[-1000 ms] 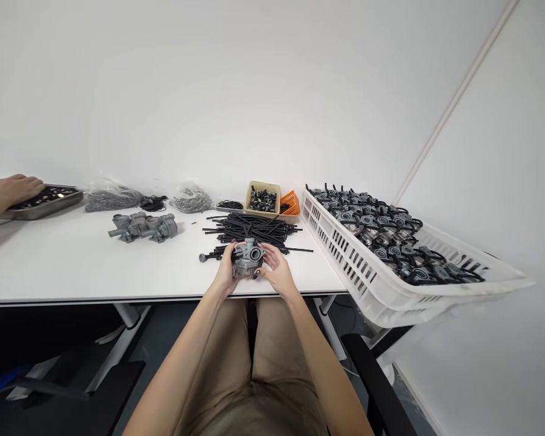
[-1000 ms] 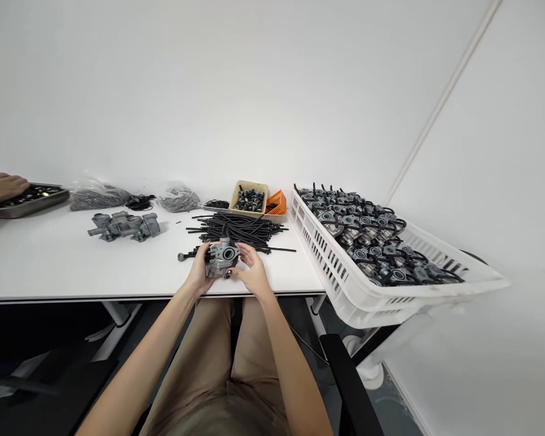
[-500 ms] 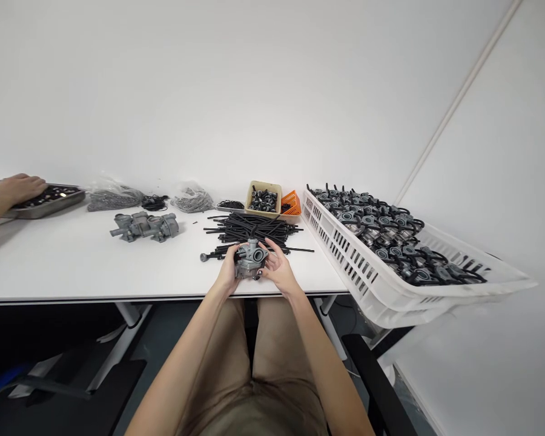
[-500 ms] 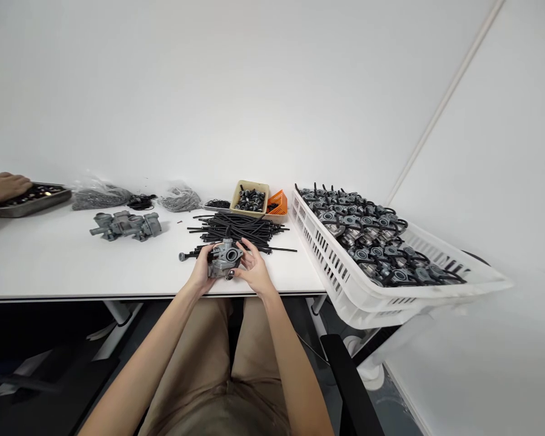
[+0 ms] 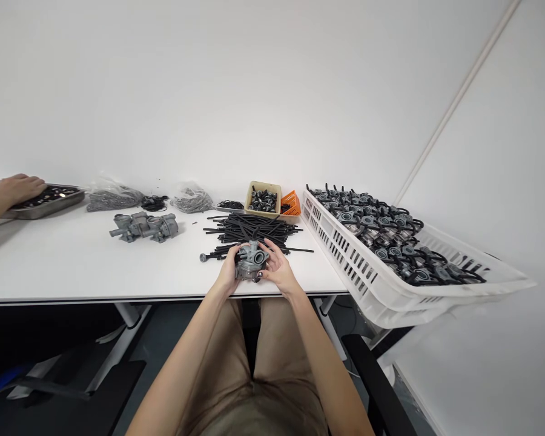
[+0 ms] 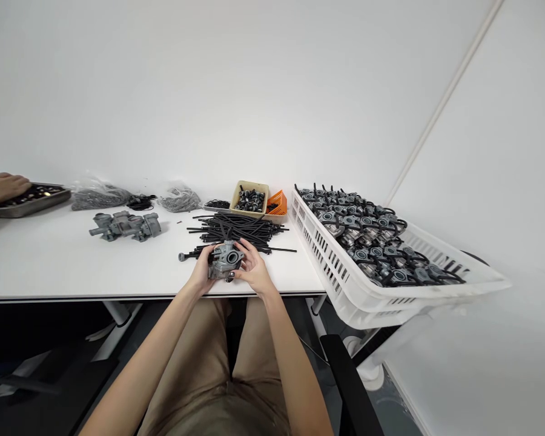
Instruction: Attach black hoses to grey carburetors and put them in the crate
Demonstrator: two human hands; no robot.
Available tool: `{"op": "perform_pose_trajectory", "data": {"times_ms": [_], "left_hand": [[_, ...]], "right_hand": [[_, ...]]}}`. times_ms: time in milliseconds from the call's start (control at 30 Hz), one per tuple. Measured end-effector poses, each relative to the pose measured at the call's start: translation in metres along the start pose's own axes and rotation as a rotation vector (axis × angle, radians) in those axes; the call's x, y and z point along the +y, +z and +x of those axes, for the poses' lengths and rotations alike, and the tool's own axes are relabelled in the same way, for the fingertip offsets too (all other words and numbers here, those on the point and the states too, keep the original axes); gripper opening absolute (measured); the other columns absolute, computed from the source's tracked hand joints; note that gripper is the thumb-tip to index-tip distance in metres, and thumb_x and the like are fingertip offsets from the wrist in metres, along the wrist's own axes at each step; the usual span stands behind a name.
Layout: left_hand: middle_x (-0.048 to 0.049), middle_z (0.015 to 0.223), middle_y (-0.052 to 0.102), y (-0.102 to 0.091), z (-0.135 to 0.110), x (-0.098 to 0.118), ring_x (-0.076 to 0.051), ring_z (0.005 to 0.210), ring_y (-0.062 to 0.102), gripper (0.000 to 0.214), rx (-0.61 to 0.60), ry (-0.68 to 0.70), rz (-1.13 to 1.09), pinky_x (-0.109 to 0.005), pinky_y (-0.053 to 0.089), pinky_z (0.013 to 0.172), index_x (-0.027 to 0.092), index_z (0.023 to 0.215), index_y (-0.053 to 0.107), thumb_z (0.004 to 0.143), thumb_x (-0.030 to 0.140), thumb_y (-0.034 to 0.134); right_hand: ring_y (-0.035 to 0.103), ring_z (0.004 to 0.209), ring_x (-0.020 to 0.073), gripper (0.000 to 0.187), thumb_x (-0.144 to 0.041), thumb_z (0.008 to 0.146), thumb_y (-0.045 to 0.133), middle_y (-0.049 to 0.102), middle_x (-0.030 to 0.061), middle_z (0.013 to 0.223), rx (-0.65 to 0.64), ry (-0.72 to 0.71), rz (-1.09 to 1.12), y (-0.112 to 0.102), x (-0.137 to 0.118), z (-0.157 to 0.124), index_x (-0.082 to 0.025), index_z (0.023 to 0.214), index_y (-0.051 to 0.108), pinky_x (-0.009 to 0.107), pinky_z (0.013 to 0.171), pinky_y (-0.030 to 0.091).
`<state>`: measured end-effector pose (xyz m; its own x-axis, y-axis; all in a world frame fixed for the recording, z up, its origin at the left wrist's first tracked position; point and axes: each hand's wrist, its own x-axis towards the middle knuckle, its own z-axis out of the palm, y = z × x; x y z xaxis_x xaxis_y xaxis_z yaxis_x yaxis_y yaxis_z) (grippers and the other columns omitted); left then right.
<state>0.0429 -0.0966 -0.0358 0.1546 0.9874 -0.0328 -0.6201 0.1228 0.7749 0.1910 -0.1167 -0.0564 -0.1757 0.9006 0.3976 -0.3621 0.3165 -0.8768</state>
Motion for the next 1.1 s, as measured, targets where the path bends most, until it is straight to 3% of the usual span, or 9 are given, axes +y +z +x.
{"op": "perform_pose_trajectory", "data": {"times_ms": [633,1100], "left_hand": [[-0.0034,0.087,0.073,-0.0009,0.0002,-0.0017,-0.022,0.082,0.069,0.033,0.036,-0.014,0.001,-0.027,0.051,0.065,0.018,0.092,0.066,0.076,0.045,0.059],[-0.0027,0.085,0.072,-0.0039,0.0014,-0.0039,-0.021,0.083,0.068,0.034,-0.016,0.006,0.002,-0.027,0.051,0.069,0.017,0.091,0.066,0.073,0.046,0.063]], "right_hand": [[0.048,0.132,0.0248,0.096,-0.030,0.048,0.094,0.051,0.0099,0.144,-0.008,0.037,-0.039,-0.0027,-0.0003,-0.0019,-0.030,0.134,0.051,0.039,0.110,0.038],[0.049,0.132,0.0253,0.086,-0.026,0.050,0.093,0.056,0.0093,0.139,-0.008,0.051,-0.009,-0.0041,-0.0011,-0.0032,-0.028,0.128,0.057,0.041,0.109,0.040]]}}
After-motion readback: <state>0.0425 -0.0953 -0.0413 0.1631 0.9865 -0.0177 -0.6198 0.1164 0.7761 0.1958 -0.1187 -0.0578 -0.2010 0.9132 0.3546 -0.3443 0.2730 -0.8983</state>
